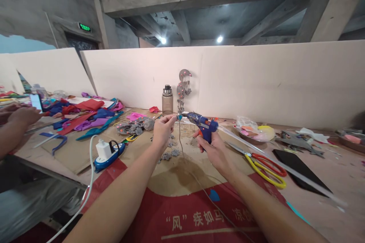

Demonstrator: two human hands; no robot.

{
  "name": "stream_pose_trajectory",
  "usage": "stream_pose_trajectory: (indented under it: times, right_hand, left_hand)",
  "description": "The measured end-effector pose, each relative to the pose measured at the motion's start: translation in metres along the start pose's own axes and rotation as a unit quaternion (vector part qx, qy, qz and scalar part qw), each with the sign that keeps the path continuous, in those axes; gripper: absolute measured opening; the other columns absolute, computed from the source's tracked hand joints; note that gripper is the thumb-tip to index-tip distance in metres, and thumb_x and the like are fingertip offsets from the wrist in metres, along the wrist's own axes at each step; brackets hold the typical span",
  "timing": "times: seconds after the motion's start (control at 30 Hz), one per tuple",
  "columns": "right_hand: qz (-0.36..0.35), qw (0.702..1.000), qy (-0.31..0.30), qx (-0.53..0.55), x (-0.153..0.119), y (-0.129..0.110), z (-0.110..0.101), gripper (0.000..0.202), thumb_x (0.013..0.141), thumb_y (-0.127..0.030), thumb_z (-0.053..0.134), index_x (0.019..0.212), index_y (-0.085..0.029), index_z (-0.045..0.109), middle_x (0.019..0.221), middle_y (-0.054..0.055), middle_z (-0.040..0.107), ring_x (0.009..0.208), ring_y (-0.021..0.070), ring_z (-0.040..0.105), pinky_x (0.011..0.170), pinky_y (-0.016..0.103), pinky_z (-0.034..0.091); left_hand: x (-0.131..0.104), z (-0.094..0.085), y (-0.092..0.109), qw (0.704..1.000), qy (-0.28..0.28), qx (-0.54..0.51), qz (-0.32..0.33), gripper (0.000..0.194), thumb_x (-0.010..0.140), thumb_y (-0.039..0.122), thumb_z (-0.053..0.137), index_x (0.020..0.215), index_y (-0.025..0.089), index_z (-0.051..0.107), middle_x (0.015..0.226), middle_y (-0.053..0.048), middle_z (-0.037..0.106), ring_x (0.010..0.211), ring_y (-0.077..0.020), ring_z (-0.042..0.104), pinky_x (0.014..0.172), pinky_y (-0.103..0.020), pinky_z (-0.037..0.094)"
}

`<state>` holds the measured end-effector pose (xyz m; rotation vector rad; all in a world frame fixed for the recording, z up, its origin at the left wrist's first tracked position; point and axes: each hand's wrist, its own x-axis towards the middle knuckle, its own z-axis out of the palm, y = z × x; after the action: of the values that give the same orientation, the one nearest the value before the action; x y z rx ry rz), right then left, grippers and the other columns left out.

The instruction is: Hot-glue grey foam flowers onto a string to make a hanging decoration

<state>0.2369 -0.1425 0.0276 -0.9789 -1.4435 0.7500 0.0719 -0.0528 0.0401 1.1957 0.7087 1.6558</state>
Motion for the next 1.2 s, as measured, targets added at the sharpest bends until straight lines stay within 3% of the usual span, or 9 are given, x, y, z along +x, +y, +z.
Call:
stream_pose_trajectory:
  times: [0.4,0.77,1.2]
  right_hand:
    - [0.018,0.999,-0.019,-0.041,0.0,0.008,0.003,0.026,0.085,-0.039,0.053,0.103,-0.021,0.053,0.083,0.001,0.058,0.058,0.0117,0.046,0.053,0.026,0.042]
    - [-0.024,0.993,-0.001,-0.117,0.0,0.012,0.0,0.026,0.086,-0.041,0.051,0.1,-0.019,0.056,0.089,0.004,0.061,0.068,0.0143,0.051,0.06,0.027,0.043]
    - [-0.032,0.992,-0.002,-0.125,-0.001,0.014,0.001,0.026,0.086,-0.041,0.05,0.099,-0.02,0.056,0.081,0.002,0.059,0.071,0.0156,0.053,0.063,0.028,0.044]
  left_hand:
    - [-0.002,0.003,-0.001,0.998,-0.017,-0.034,-0.049,0.038,0.055,0.041,0.084,0.072,0.011,0.069,0.051,0.005,0.044,0.044,-0.0027,0.029,0.043,-0.019,0.015]
    - [-0.005,0.004,-0.001,0.999,-0.021,-0.027,-0.036,0.039,0.055,0.041,0.084,0.075,0.011,0.071,0.051,0.005,0.044,0.044,-0.0024,0.028,0.044,-0.019,0.016]
    - [-0.005,0.004,-0.001,0.999,-0.016,-0.02,-0.027,0.038,0.056,0.042,0.083,0.075,0.011,0.071,0.052,0.006,0.043,0.045,-0.0026,0.028,0.044,-0.02,0.017]
